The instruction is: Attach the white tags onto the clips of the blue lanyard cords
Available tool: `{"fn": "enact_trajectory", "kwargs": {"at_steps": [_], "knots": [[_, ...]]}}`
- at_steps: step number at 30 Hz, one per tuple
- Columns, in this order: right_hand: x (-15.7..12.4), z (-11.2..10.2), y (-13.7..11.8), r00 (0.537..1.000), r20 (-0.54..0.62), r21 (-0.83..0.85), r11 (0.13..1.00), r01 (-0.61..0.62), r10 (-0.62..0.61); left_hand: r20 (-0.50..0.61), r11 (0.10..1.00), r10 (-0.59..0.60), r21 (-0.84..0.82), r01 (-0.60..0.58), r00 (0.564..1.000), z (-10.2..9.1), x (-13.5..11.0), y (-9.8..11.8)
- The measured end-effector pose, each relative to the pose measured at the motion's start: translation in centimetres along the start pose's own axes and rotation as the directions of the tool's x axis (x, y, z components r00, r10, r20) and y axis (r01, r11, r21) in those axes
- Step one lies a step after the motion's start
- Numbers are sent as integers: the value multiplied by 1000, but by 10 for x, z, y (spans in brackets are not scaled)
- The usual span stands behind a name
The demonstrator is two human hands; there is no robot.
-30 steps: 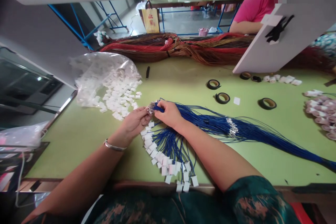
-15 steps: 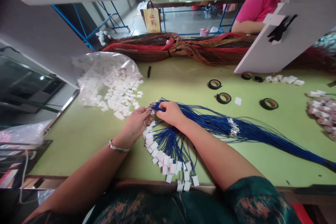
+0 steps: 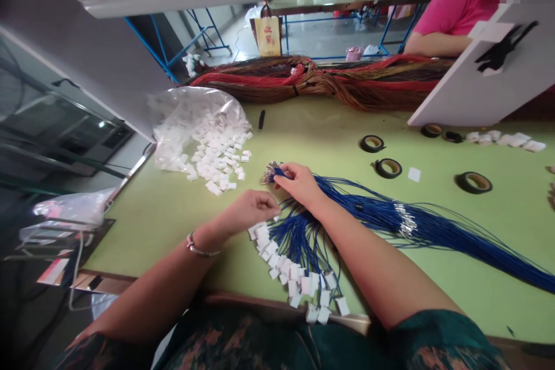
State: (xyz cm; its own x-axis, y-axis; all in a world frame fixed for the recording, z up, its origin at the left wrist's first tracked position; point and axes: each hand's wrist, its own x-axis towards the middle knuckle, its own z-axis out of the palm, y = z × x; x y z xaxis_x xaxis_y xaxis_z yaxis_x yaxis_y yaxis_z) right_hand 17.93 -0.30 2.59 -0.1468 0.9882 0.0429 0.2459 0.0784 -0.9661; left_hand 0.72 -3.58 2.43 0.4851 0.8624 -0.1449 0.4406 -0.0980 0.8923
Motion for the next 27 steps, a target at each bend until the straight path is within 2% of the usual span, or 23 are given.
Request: {"fn": "enact_trajectory", "kwargs": {"at_steps": [1, 2, 3, 4, 5, 6, 7, 8, 10, 12, 14, 15, 17, 19, 20, 21, 22, 24, 25, 27], "knots": [[0, 1, 0, 1000, 5, 49, 999, -11, 10, 67, 996, 58, 64, -62, 996, -4, -3, 2], [-1, 1, 0, 1000, 14, 79, 997, -17, 16, 77, 987, 103, 114, -111, 992, -10, -5, 3], [-2, 2, -1, 1000, 20, 94, 995, -19, 18, 13, 977, 134, 167, -134, 991, -17, -6, 3], [-3, 2, -2, 1000, 25, 97, 995, -22, 20, -109, 965, 150, 233, -121, 983, -26, -4, 1], [-4, 3, -3, 999, 28, 96, 995, -27, 24, -280, 952, 148, 300, -59, 948, -35, -1, -2], [-5, 3, -5, 999, 31, 94, 995, -34, 32, -431, 923, 153, 383, 27, 889, -44, 2, -6], [-6, 3, -7, 999, 34, 89, 995, -45, 42, -509, 883, 150, 454, 116, 847, -51, 7, -11], [-7, 3, -8, 998, 35, 82, 995, -53, 50, -542, 835, 139, 514, 196, 829, -56, 12, -16], [-8, 4, -10, 998, 29, 46, 998, -48, 47, -511, 726, 123, 631, 274, 851, -60, 19, -24], [-8, 4, -11, 1000, 7, -11, 1000, -20, 20, -456, 638, 121, 716, 282, 882, -58, 24, -29], [-7, 5, -10, 1000, -10, -59, 998, 8, -9, -428, 610, 133, 746, 267, 894, -55, 25, -33], [-7, 6, -9, 1000, -14, -74, 997, 18, -20, -428, 624, 148, 739, 252, 892, -54, 24, -34], [-6, 7, -8, 999, -19, -84, 996, 32, -34, -461, 712, 206, 676, 191, 863, -53, 21, -35], [-5, 9, -7, 999, -22, -74, 996, 41, -43, -542, 850, 227, 516, 108, 809, -52, 18, -32], [-5, 9, -7, 999, -21, -67, 997, 46, -48, -583, 918, 184, 390, 75, 791, -51, 15, -29], [-5, 10, -8, 998, -18, -63, 997, 54, -55, -598, 968, 110, 247, 52, 794, -48, 13, -26], [-6, 10, -9, 998, -16, -63, 996, 62, -64, -577, 993, 22, 104, 46, 816, -45, 11, -22], [-7, 11, -10, 997, -11, -88, 993, 79, -80, -459, 992, -108, -110, 65, 882, -37, 8, -14], [-8, 12, -10, 996, -7, -116, 990, 84, -86, -397, 982, -134, -173, 70, 908, -32, 7, -11], [-9, 13, -10, 996, 5, -190, 977, 94, -94, -339, 968, -142, -244, 59, 930, -24, 5, -8]]}}
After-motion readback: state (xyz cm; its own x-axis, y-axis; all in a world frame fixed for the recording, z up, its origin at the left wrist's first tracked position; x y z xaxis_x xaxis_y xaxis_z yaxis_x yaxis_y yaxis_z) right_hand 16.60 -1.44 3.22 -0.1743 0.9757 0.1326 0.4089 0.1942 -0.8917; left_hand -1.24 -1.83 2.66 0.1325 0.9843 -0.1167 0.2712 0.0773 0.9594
